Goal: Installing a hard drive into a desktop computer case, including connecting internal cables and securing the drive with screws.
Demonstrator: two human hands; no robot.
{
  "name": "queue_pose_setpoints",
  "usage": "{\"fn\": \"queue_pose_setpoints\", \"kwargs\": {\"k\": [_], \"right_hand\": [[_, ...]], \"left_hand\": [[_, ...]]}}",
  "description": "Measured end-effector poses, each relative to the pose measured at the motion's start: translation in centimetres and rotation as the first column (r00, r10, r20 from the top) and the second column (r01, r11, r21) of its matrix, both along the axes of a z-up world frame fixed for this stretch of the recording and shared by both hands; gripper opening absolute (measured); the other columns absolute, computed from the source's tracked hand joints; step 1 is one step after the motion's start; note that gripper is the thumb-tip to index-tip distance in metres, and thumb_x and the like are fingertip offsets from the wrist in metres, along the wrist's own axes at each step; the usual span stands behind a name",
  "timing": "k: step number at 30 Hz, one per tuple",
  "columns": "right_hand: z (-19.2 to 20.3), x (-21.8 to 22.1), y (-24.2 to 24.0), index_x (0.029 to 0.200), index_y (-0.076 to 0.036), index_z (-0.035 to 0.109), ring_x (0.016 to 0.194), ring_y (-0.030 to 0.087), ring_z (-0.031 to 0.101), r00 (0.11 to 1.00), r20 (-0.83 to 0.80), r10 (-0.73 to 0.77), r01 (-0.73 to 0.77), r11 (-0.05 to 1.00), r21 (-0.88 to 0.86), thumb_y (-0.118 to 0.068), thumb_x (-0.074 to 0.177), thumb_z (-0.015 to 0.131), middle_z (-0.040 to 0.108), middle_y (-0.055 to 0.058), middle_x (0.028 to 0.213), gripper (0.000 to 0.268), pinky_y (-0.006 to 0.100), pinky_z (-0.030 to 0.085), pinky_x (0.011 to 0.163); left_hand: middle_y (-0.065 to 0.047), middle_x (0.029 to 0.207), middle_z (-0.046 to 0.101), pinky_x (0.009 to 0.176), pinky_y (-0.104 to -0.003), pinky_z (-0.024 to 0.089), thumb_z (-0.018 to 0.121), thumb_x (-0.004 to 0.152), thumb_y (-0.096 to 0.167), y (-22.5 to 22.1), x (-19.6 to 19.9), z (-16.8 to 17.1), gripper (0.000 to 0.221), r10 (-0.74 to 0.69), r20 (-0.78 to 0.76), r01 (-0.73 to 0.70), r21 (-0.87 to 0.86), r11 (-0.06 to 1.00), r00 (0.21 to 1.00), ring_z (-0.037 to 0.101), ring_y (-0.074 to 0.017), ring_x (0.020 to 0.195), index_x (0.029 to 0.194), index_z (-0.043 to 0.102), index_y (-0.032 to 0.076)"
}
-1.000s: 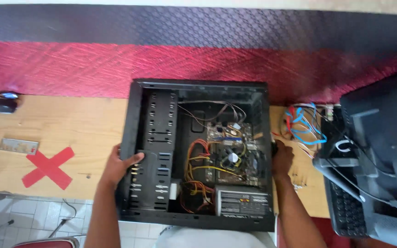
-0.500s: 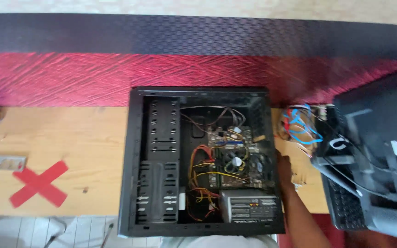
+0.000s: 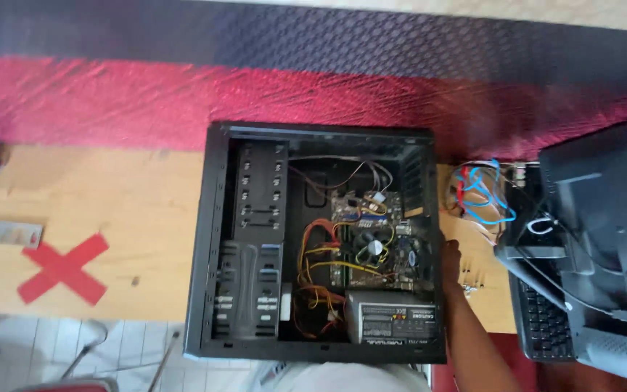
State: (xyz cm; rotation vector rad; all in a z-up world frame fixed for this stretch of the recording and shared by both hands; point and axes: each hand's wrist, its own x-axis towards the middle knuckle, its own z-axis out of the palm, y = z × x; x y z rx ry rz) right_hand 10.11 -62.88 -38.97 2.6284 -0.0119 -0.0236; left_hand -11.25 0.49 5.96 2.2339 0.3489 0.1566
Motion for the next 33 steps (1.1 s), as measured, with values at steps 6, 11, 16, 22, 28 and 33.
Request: {"fn": "queue_pose_setpoints", "kwargs": {"k": [6,11,16,22,28,33], "right_hand": [[-1.1,-1.3,-0.9,0.107,-0.010,0.059,0.061,0.014,0.068,0.999,0.041,-0.008,0.001,0.987,0.164,-0.004,0.096,0.049,0.046,0.003,0.099,0.017,0.027,0.055,0.054],[1.5,-1.4,0.5,0.143,-0.023,0.052,0.064,0.017,0.068,0.995,0.091,0.040,-0.054,0.986,0.160,0.002,0.102,0.046,0.046,0.004,0.104,0.048,0.028,0.054,0.057],[5.6,-0.6,3.1,0.134,-0.027,0.038,0.076,0.020,0.047,0.954,-0.022,-0.298,0.285,0.888,0.361,-0.036,0.101,0.042,0.039,0.006,0.103,0.035,0.037,0.044,0.070],[17.9,2.2,9.4,0.114,-0.009,0.045,0.110,0.052,0.056,0.652,-0.476,-0.590,0.590,0.001,0.808,-0.091,0.095,0.048,0.048,0.032,0.118,0.084,0.062,0.041,0.102],[14.6,1.3,6.6,0.156,-0.027,0.038,0.100,0.050,0.061,0.924,-0.309,-0.226,0.383,0.525,0.760,-0.033,0.100,0.058,0.046,0.023,0.118,0.059,0.061,0.056,0.081],[17.3,-4.2,3.3,0.153,-0.027,0.045,0.121,0.045,0.064,0.879,-0.400,-0.259,0.475,0.418,0.774,-0.028,0.095,0.061,0.069,0.019,0.128,0.060,0.056,0.051,0.101]], "left_hand": [[-0.037,0.111,0.064,0.090,-0.067,0.048,0.089,0.074,0.015,-1.3,10.0,-0.3,0.075,-0.113,-0.015,0.113,0.068,0.991,0.994,0.059,-0.0580,0.105,0.135,0.052,-0.009],[-0.023,0.168,0.030,0.125,-0.062,0.026,0.092,0.061,0.059,-1.4,20.8,-5.3,0.141,0.035,-0.486,-0.117,-0.140,0.983,0.873,0.029,-0.0461,0.153,0.170,0.014,0.017],[-0.027,0.138,0.063,0.110,-0.059,0.048,0.084,0.075,0.036,-1.3,22.4,-11.8,0.104,0.045,-0.418,-0.072,-0.049,0.996,0.907,0.059,-0.0479,0.128,0.163,0.031,0.022],[-0.025,0.136,0.065,0.110,-0.056,0.048,0.081,0.077,0.041,-0.8,22.6,-12.6,0.098,0.065,-0.424,-0.074,-0.006,0.997,0.903,0.061,-0.0451,0.127,0.161,0.034,0.022],[-0.026,0.137,0.064,0.111,-0.057,0.048,0.082,0.076,0.046,-0.2,22.9,-13.2,0.100,0.067,-0.425,-0.068,0.015,0.998,0.903,0.060,-0.0449,0.127,0.161,0.035,0.021],[-0.029,0.138,0.062,0.113,-0.058,0.045,0.078,0.080,0.042,-1.7,22.1,-11.2,0.094,0.064,-0.438,-0.074,-0.005,0.997,0.897,0.058,-0.0477,0.129,0.160,0.036,0.017]]}}
